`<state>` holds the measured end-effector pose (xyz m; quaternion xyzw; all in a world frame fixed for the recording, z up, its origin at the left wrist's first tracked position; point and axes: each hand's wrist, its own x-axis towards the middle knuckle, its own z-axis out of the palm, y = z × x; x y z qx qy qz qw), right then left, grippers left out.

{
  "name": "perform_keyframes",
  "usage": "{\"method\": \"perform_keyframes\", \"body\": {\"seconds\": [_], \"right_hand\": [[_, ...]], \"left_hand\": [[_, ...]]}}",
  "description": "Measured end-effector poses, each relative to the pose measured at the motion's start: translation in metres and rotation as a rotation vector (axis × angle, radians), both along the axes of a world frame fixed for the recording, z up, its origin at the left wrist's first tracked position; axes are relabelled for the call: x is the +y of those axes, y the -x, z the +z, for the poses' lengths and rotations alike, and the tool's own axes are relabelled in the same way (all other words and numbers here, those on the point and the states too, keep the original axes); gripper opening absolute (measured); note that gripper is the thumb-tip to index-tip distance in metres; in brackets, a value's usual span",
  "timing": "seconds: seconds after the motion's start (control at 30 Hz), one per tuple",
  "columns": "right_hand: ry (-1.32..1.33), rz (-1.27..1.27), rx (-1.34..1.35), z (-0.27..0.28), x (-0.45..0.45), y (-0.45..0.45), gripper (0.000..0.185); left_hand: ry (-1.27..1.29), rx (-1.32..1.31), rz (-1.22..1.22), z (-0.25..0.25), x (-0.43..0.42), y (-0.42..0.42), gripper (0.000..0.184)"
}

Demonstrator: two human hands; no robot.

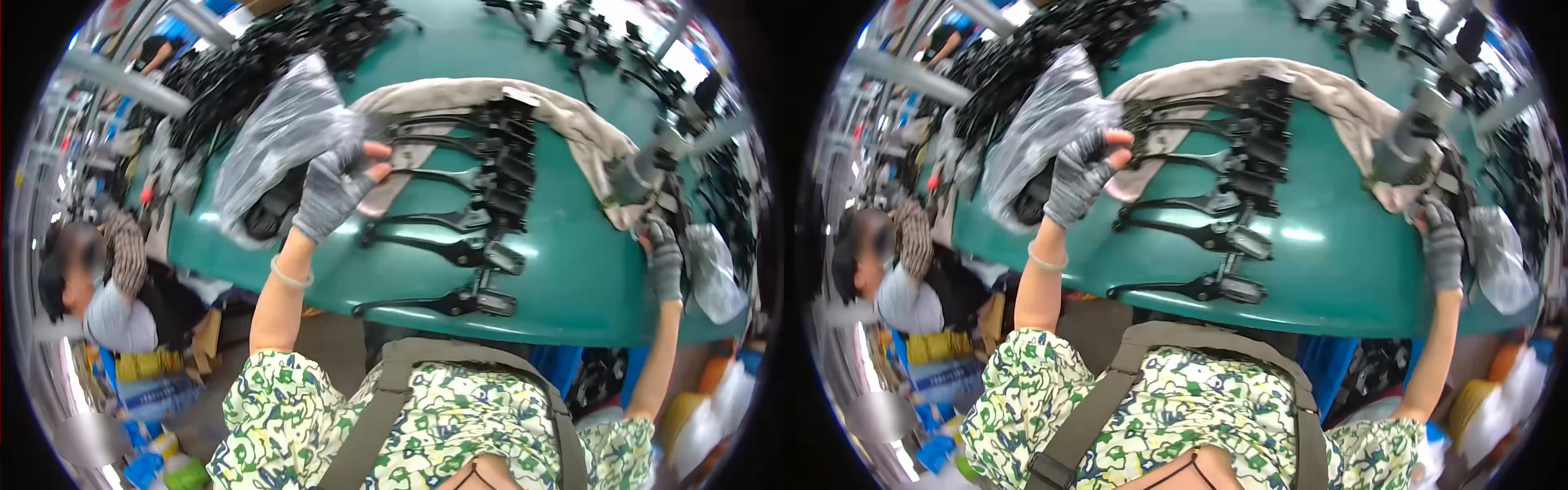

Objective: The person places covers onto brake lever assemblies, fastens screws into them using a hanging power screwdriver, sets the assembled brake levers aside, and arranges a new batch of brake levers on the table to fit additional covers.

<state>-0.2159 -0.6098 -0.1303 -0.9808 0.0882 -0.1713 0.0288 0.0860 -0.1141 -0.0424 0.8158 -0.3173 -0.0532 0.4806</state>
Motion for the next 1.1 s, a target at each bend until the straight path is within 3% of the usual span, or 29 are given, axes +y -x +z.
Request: {"method": "perform_keyframes", "body": {"seconds": [0.03,0.13,0.23,0.27,0.3,0.33,0.37,0.4,0.43,0.5,0.53,0.6,0.73,0.8,0.83,0.9,0.97,1.07,1.1], "right_hand": [[-0.132,0.031,-0.037,-0.006,-0.006,0.002,0.026],[0.107,-0.167,0.157,-0.008,-0.01,0.001,0.025],[0.114,-0.037,-0.092,-0.02,-0.019,-0.005,0.029],[0.26,-0.01,-0.184,-0.021,-0.021,-0.004,0.03],[-0.003,-0.179,-0.204,0.0,0.013,-0.009,0.021],[-0.632,-0.263,-0.38,0.001,0.027,-0.009,0.021],[-0.763,-0.373,-0.347,0.039,0.058,-0.008,0.024],[-0.781,-0.372,-0.281,0.042,0.063,-0.001,0.023],[-1.09,-0.381,-0.223,0.028,0.066,0.004,0.022],[-1.073,-0.447,-0.014,0.04,0.092,0.004,0.021],[-1.074,-0.457,0.042,0.045,0.099,0.006,0.022],[-0.783,-0.344,0.027,0.031,0.099,0.015,0.025],[-0.498,-0.302,-0.256,0.026,0.081,0.001,0.028],[-0.516,-0.366,-0.153,0.032,0.071,-0.009,0.028],[-0.534,-0.353,-0.118,0.036,0.068,-0.011,0.029],[-0.607,-0.316,-0.042,0.044,0.066,-0.009,0.037],[-0.479,-0.303,0.121,0.061,0.085,-0.003,0.043],[-0.438,-0.292,0.225,0.053,0.102,0.014,0.05],[-0.454,-0.276,0.189,0.048,0.102,0.018,0.049]], "left_hand": [[-0.087,0.03,0.093,0.001,0.023,0.007,0.015],[-0.479,-0.354,0.334,-0.015,0.083,0.004,0.014],[-0.575,-0.455,0.387,-0.023,0.097,0.002,0.012],[-0.606,-0.417,0.426,-0.02,0.093,0.005,0.014],[-0.667,-0.664,0.39,-0.03,0.096,-0.002,0.019],[-0.649,-0.689,0.399,-0.039,0.095,-0.006,0.023],[-0.647,-0.699,0.374,-0.053,0.097,-0.018,0.023],[-0.684,-0.648,0.346,-0.055,0.094,-0.022,0.024],[-0.7,-0.584,0.359,-0.073,0.108,-0.038,0.024],[-0.868,-0.446,0.412,-0.06,0.105,-0.043,0.028],[-0.765,-0.551,0.347,-0.059,0.107,-0.04,0.029],[-0.961,-0.362,0.408,-0.05,0.099,-0.043,0.028],[-0.76,-0.29,0.369,-0.057,0.109,-0.056,0.026],[-0.806,-0.236,0.408,-0.039,0.093,-0.041,0.025],[-0.591,-0.257,0.377,-0.053,0.101,-0.046,0.023],[-0.55,-0.318,0.371,-0.039,0.092,-0.027,0.022],[-0.497,-0.396,0.295,-0.026,0.092,-0.013,0.022],[-0.364,-0.326,0.196,-0.02,0.096,0.009,0.021],[-0.429,-0.169,0.206,-0.004,0.082,0.028,0.02]]}}
